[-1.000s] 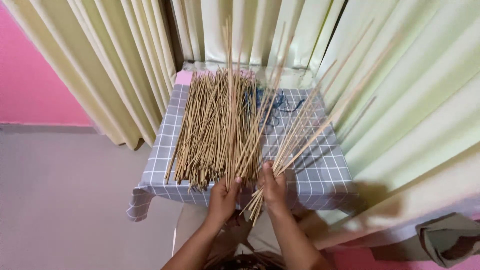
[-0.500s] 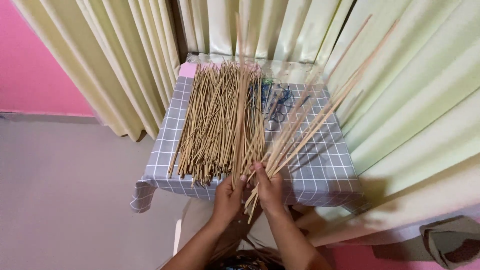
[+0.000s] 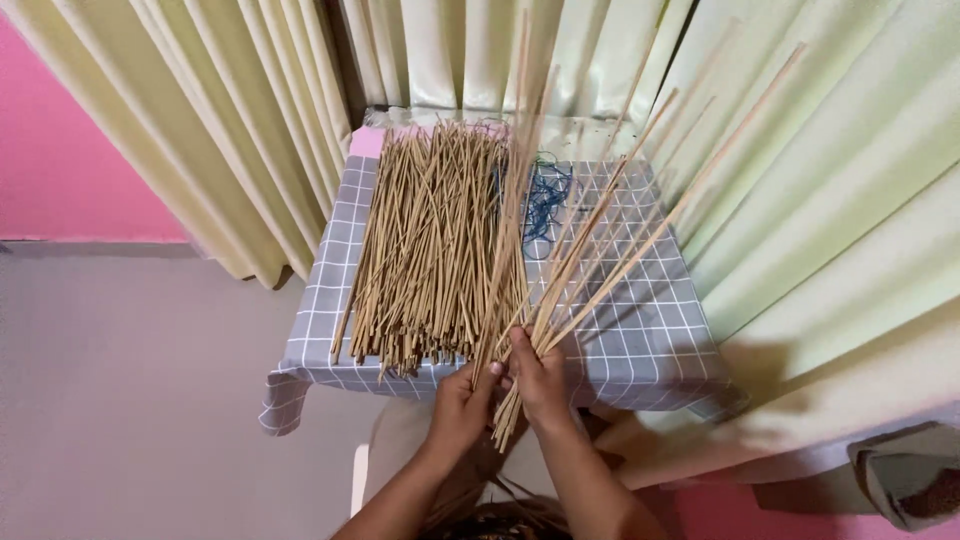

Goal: Assembling a broom by gathering sticks and tying them together with string

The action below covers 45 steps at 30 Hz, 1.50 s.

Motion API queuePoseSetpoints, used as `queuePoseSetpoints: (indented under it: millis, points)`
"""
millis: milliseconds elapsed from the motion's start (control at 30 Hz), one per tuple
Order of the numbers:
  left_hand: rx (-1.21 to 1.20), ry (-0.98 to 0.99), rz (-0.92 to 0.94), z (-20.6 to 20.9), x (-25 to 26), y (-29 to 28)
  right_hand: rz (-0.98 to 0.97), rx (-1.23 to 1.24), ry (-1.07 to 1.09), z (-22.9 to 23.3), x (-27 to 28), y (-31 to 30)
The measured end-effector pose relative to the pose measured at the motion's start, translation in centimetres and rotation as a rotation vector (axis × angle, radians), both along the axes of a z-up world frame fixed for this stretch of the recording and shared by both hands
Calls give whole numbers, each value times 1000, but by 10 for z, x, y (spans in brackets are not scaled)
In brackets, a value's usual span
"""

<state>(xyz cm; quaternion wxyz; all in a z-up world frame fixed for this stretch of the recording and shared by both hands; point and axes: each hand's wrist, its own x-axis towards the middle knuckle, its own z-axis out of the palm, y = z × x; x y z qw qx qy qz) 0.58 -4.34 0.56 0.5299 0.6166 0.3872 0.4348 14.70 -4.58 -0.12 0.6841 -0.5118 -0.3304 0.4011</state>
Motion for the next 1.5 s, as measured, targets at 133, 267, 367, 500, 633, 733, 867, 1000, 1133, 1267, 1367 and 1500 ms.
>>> queuePoseSetpoints:
  millis: [133, 267, 367, 500, 633, 733, 867, 1000, 1133, 1267, 1367, 1500]
  points:
    - [-259, -113, 12, 11, 2, -1, -57, -74, 67, 8, 5, -1]
    - [-123, -27, 1, -2, 4, 4, -60, 61, -15, -1, 18, 1]
    - [-67, -30, -56, -21, 6, 8, -10, 85, 40, -6, 22, 8]
    - [3, 36, -144, -40, 9, 8, 0, -75, 88, -1, 16, 9]
    - [-83, 21, -137, -13, 1, 2, 7, -35, -28, -3, 14, 10]
    - [-30, -64, -94, -12, -2, 6, -39, 21, 61, -8, 22, 13]
    - [-81, 4, -116, -16, -9, 7, 78, 154, 17, -2, 20, 14]
    - [-24, 36, -158, -29, -7, 10, 85, 113, -43, 0, 13, 8]
    - [-43, -32, -141, -32, -4, 10, 68, 111, 58, -11, 14, 11]
    - [-180, -76, -134, -26, -2, 10, -9, 103, -7, -3, 15, 8]
    - [-155, -136, -97, -9, -1, 7, -25, 175, -37, -6, 19, 14]
    - [-95, -101, -67, -22, -7, 13, -63, 232, -79, -5, 20, 16]
